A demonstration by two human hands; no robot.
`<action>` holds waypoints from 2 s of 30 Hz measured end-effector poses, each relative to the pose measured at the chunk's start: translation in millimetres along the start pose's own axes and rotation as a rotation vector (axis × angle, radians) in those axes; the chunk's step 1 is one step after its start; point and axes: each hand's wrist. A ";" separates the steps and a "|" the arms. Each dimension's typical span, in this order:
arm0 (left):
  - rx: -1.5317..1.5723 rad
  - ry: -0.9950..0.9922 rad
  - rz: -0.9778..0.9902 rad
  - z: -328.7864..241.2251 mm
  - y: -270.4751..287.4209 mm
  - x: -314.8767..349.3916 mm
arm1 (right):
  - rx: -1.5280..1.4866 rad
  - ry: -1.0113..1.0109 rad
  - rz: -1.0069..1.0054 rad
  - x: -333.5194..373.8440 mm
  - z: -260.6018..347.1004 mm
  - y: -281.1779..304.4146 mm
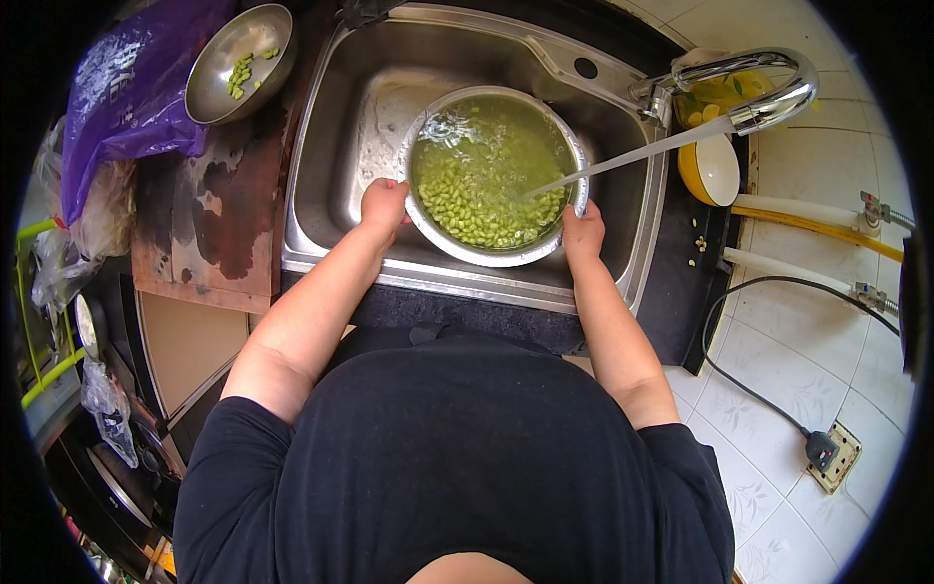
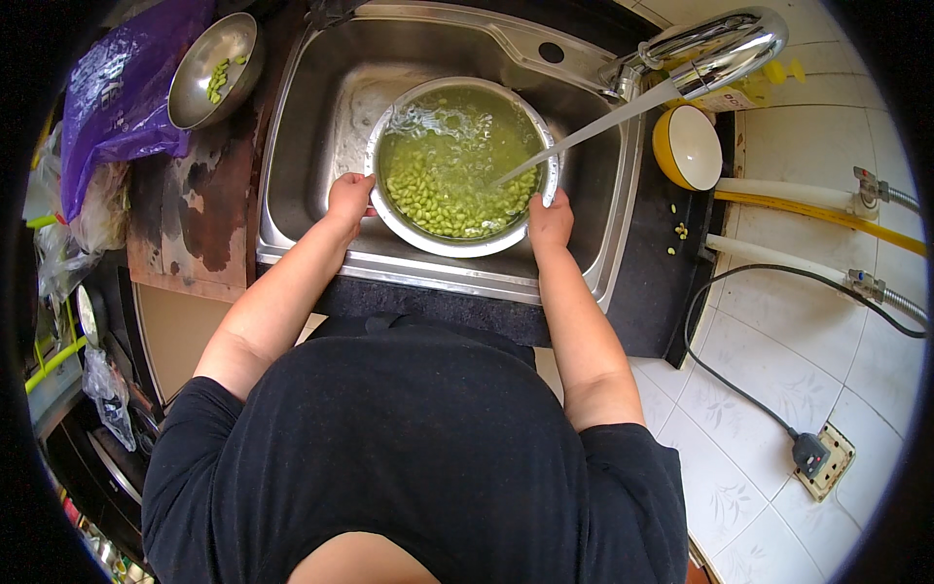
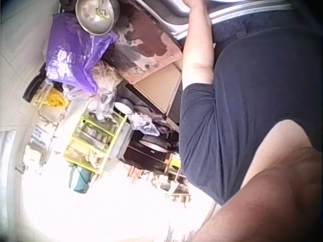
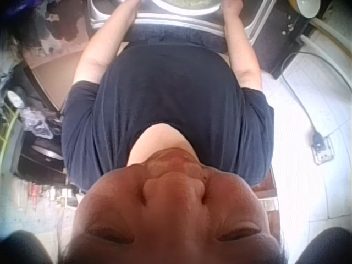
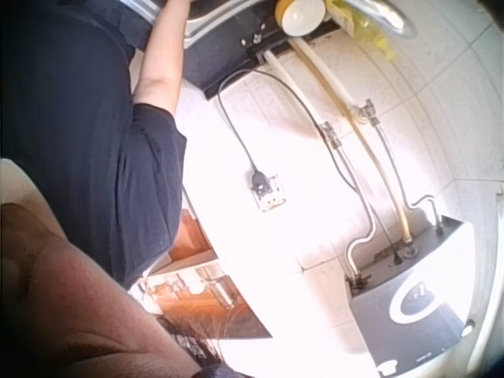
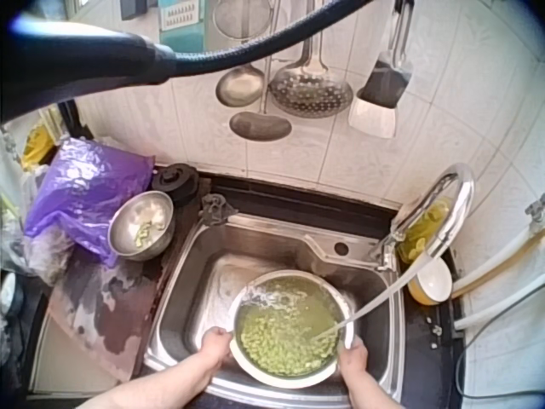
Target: The person washes edamame beans in a metal bowl placed in a kitchen sink. They agitate the beans by hand, rinse them under running water from the faucet, and inspect them by picking up handfuls to check their condition.
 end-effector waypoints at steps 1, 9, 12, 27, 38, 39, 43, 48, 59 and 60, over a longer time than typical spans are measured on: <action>0.001 -0.001 -0.001 0.7 0.1 -0.5 | 0.006 -0.005 0.002 0.6 1.9 0.6; 0.000 0.000 -0.005 3.1 0.3 -1.9 | -0.009 0.028 0.008 0.6 0.6 0.7; -0.006 -0.005 -0.003 0.5 0.1 0.5 | 0.004 0.021 0.005 1.1 1.2 1.3; -0.009 0.005 -0.001 -5.4 -0.6 5.7 | 0.001 0.033 -0.007 -2.0 -4.9 -0.7; -0.017 0.011 0.009 -7.4 0.1 7.6 | -0.014 0.053 -0.018 -1.5 -3.8 -0.5; -0.014 0.008 0.011 -7.8 -0.1 8.1 | -0.020 0.053 -0.013 -2.2 -4.9 -0.5; -0.011 0.008 0.006 -6.4 0.1 6.5 | -0.014 0.045 -0.001 -2.7 -5.2 -0.4; -0.010 0.001 -0.002 -3.2 0.7 3.6 | -0.037 0.045 -0.009 -2.0 -4.3 -0.5; 0.003 0.007 0.002 -3.8 0.9 3.4 | -0.044 0.013 -0.004 -3.7 -5.8 -1.4; 0.005 0.009 0.002 -3.7 0.8 3.4 | -0.046 0.011 -0.006 -3.9 -6.3 -1.6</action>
Point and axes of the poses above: each hand's wrist, its own x-axis away from the middle knuckle, its own y-axis out of the back of the hand, z = x × y, and after that the axes turned 6 degrees about z, right-handed
